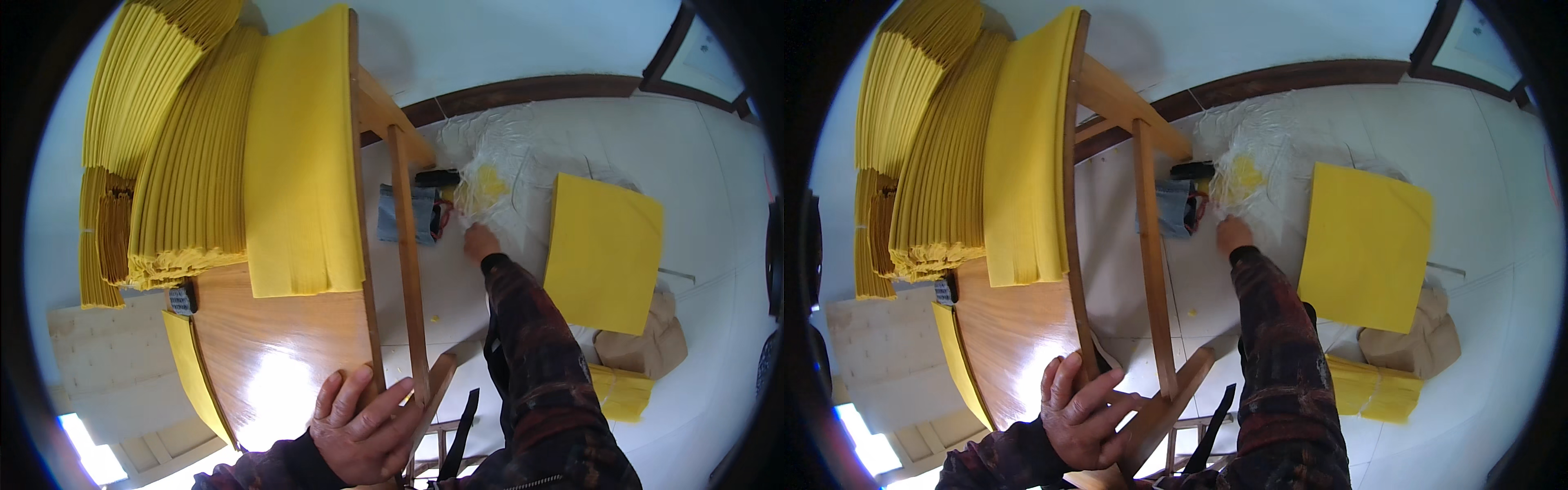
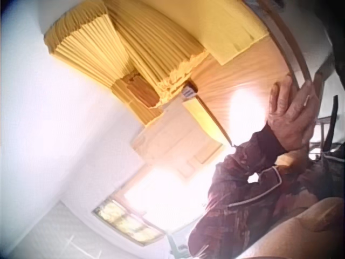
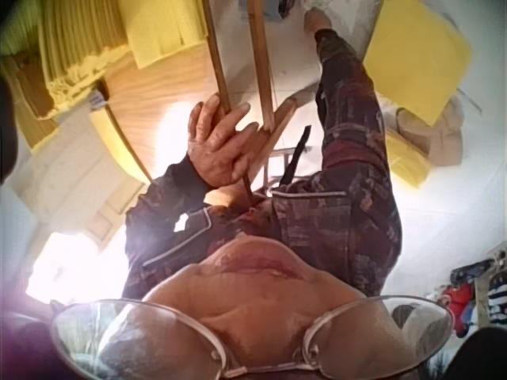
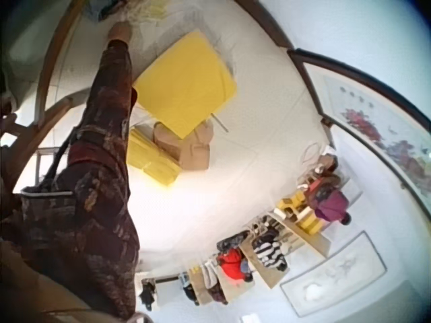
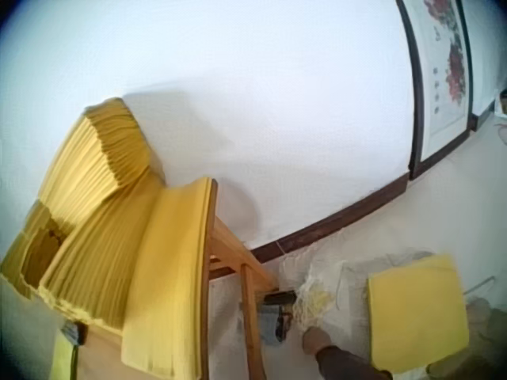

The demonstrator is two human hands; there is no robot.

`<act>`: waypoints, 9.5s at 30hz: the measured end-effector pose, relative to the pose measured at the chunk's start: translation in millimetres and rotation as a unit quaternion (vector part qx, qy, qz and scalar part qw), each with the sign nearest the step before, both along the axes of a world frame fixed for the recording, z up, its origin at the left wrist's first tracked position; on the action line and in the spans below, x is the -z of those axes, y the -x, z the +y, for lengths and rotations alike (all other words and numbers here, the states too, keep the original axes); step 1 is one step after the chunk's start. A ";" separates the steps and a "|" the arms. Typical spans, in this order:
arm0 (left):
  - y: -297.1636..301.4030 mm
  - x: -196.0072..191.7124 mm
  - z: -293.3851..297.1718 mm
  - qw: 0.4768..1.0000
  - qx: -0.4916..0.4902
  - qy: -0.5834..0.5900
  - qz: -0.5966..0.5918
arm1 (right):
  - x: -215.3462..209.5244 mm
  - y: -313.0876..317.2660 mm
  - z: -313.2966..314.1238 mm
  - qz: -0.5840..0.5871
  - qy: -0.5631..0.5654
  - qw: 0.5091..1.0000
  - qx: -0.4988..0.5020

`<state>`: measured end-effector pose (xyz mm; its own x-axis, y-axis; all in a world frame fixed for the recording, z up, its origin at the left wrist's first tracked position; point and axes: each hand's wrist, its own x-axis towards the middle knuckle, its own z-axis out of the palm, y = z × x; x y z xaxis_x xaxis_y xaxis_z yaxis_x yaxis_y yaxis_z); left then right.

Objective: The person folds yellow paper sheets by hand on a wooden table, aligning edges and pressing creases. They stack the folded sheets into neat piles and move stacks between the table and the floor.

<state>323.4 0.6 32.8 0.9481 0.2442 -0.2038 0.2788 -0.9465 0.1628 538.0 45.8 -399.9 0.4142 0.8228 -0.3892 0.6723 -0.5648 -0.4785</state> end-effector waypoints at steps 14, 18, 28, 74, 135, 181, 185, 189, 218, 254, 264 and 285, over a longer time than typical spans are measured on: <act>0.3 -1.2 1.7 1.000 -0.007 0.026 0.014 | -18.5 118.1 -80.3 0.246 0.099 0.820 -0.507; 1.7 0.5 2.1 1.000 0.000 0.020 0.007 | -25.0 77.9 -38.8 0.161 -0.017 0.960 -0.230; -1.7 -2.6 3.4 0.999 0.017 0.025 0.019 | -12.4 60.0 -39.7 -0.026 -0.046 0.998 -0.044; -1.1 -0.4 1.6 0.997 0.017 0.033 -0.074 | -135.3 -22.6 -256.4 0.158 -0.215 0.931 0.249; 0.5 -2.0 2.5 0.999 -0.020 0.046 -0.003 | -42.8 46.7 -60.2 0.052 0.144 0.929 -0.337; -3.4 8.9 -4.4 0.993 0.046 -0.023 -0.107 | -107.5 64.4 -478.3 0.037 0.174 0.834 0.522; -2.4 9.2 -4.1 0.995 0.034 -0.027 -0.088 | -94.1 65.3 -482.6 -0.006 0.186 0.777 0.601; -1.8 5.9 -4.1 0.997 0.020 -0.027 -0.064 | -81.9 55.4 -496.2 -0.073 0.203 0.750 0.626; -2.4 4.6 -3.6 0.998 0.030 -0.050 -0.027 | -74.4 71.3 -567.8 0.016 0.194 0.803 0.563; -2.1 0.4 -3.3 0.999 -0.011 0.019 -0.042 | 22.4 -59.4 -426.4 -0.081 0.345 0.854 0.380; -4.2 -4.1 1.0 0.998 -0.009 0.038 -0.052 | -139.2 -62.2 -587.9 -0.170 0.238 0.781 0.552; 2.5 -2.3 3.6 0.993 -0.019 0.039 -0.107 | -260.4 -136.7 -157.7 0.458 -0.560 0.569 0.391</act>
